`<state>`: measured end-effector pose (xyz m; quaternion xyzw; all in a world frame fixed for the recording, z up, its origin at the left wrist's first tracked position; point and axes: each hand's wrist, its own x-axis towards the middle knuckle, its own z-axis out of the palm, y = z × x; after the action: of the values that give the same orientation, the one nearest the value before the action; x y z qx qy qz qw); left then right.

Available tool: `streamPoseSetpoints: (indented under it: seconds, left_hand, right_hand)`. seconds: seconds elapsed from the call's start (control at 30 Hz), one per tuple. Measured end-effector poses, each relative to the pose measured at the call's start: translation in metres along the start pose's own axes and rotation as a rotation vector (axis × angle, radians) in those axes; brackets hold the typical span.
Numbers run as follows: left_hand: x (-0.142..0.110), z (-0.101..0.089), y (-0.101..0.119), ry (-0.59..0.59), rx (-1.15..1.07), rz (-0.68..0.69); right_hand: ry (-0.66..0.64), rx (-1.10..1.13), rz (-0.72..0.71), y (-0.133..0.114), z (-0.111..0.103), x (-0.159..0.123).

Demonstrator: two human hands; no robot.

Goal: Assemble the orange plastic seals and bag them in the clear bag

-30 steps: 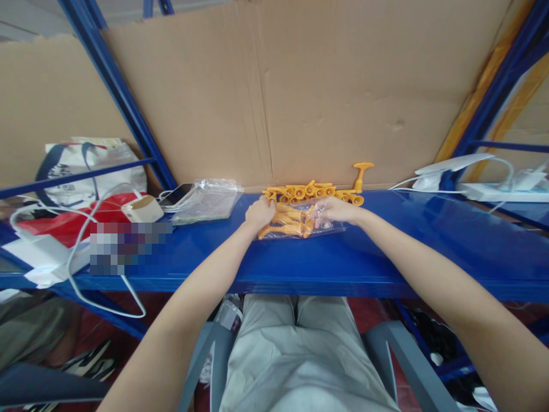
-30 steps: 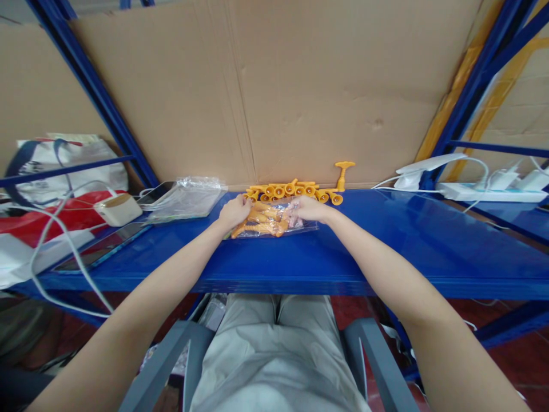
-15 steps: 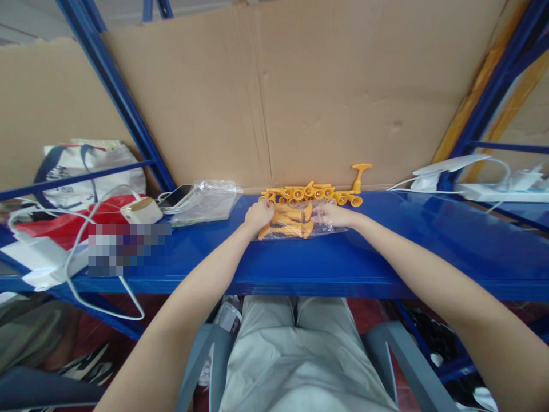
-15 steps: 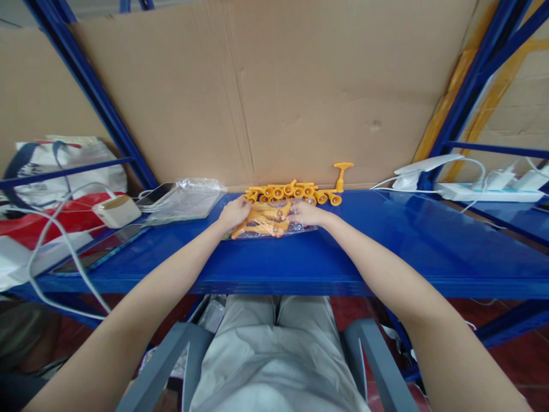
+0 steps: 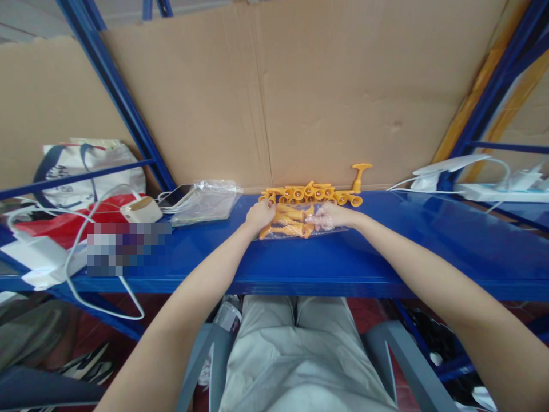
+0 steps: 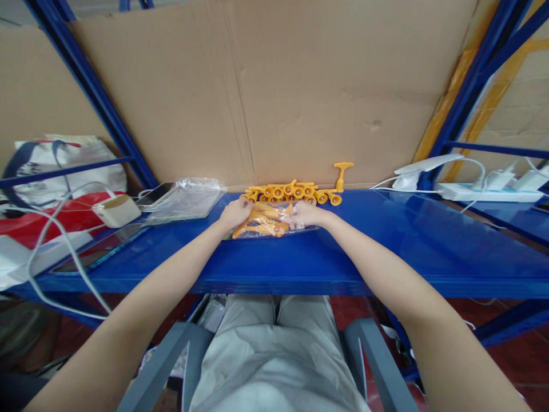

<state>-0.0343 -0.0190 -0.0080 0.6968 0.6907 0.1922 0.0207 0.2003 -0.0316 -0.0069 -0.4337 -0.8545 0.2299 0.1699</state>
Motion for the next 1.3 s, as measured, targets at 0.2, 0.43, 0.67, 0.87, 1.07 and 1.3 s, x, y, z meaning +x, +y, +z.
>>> streamPoseSetpoints:
  seconds: [0.2,0.43,0.67,0.87,1.07,1.3]
  left_hand:
    - [0.002,0.002,-0.001,-0.011,0.038,0.016]
    - [0.004,0.003,-0.001,-0.007,0.035,0.007]
    - [0.004,0.004,-0.003,-0.001,0.042,0.033]
    - [0.003,0.003,-0.003,-0.018,0.048,0.038]
    - [0.002,0.002,-0.001,-0.028,0.064,0.047]
    - [0.003,0.004,-0.003,-0.018,0.084,0.055]
  right_hand:
    - [-0.014,0.241,0.115,-0.008,-0.001,-0.006]
    - [-0.138,0.302,0.198,0.000,-0.008,-0.005]
    - [-0.311,0.348,0.195,-0.001,-0.009,-0.009]
    - [-0.359,0.373,0.168,-0.007,-0.013,-0.012]
    - [-0.154,0.428,0.360,-0.003,-0.008,-0.006]
    - [-0.166,0.604,0.422,0.006,-0.006,-0.001]
